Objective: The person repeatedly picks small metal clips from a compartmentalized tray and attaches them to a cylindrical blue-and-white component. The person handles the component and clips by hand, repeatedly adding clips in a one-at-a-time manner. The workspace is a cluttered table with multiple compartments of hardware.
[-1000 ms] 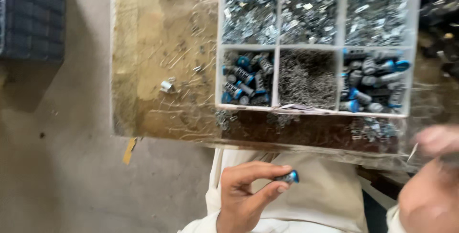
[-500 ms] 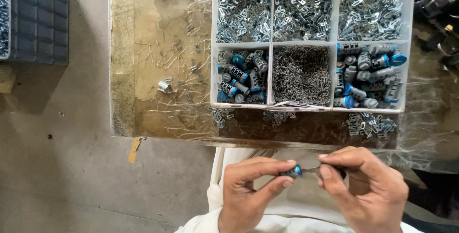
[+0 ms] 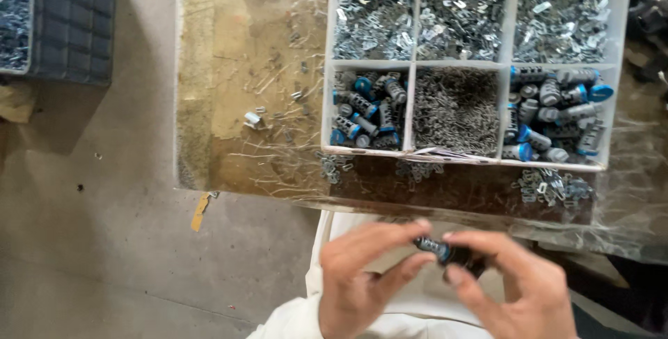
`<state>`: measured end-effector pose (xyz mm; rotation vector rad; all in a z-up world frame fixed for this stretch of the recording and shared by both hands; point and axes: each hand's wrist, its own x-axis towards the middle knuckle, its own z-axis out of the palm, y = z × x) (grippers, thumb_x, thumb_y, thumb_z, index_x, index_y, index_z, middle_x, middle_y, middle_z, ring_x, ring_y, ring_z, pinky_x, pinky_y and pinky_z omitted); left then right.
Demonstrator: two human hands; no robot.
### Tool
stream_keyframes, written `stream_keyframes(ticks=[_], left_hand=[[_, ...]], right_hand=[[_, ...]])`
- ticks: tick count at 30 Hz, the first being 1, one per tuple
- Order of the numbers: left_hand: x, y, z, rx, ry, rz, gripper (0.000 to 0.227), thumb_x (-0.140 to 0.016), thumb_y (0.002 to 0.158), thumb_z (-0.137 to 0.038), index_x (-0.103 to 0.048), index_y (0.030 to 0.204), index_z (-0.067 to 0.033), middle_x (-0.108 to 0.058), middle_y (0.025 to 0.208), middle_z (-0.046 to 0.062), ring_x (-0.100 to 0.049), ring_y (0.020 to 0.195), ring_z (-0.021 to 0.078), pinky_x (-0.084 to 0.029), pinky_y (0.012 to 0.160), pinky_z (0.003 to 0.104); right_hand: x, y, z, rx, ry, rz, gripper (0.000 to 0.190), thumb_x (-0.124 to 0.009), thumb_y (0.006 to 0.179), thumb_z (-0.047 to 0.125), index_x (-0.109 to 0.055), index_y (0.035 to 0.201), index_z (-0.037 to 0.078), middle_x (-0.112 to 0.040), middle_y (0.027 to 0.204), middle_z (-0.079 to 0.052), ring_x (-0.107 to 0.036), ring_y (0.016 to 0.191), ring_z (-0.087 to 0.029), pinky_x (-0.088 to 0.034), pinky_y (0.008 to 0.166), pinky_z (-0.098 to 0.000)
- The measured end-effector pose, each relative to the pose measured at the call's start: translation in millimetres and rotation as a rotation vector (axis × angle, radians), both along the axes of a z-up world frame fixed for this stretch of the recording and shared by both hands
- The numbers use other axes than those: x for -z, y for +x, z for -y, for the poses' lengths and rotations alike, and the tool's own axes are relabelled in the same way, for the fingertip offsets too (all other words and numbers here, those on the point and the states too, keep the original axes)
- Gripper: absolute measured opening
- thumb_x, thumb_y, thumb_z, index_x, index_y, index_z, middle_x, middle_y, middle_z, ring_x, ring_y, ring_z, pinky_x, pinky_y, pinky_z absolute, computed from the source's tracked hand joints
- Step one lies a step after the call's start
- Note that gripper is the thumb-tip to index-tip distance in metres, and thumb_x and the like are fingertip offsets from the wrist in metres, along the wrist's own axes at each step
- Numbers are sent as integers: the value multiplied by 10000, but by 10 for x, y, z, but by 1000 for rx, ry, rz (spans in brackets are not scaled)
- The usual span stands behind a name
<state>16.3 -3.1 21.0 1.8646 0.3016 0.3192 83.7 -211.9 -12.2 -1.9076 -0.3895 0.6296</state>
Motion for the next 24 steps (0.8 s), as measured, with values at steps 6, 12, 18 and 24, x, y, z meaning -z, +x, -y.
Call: stream_keyframes(ticks=[6, 12, 18, 24], left_hand=[[-285, 256, -577, -71, 483, 107, 361, -832, 930, -154, -712, 1266, -100, -772, 1040, 66, -730, 812, 168, -589, 737, 287], [-517, 714, -922, 65, 802, 120, 267, -780, 940, -105, -745, 1204, -77, -725, 1101, 68, -701, 940, 213, -558, 741, 334], [-548, 1043, -1100, 278, 1052, -21, 196, -756, 865, -68, -781, 1056, -107, -673, 1025, 87, -670, 847, 190, -573, 682, 300], [-512, 1054, -1190, 275, 959, 60, 135, -790, 842, -122, -767, 965, -69, -720, 1041, 50, -694, 877, 173, -575, 665, 305]], right_hand=[[108, 217, -41, -916, -44, -2, 339, -852, 855, 223, -802, 1176, 124, -756, 1226, -127, -651, 1206, -264, -476, 983, -418], [-295, 651, -19, -651, -23, -2, 364, -779, 874, 171, -742, 1219, 61, -666, 1342, -200, -636, 1235, -269, -521, 1019, -412], [-650, 457, -281, 172, 361, 146, 384, -684, 898, 24, -637, 1270, -57, -684, 1281, -216, -692, 1179, -276, -587, 1011, -408], [-438, 304, -418, 194, 163, 79, 352, -678, 884, -12, -662, 1215, -131, -734, 1159, -264, -763, 1041, -281, -625, 913, -376]])
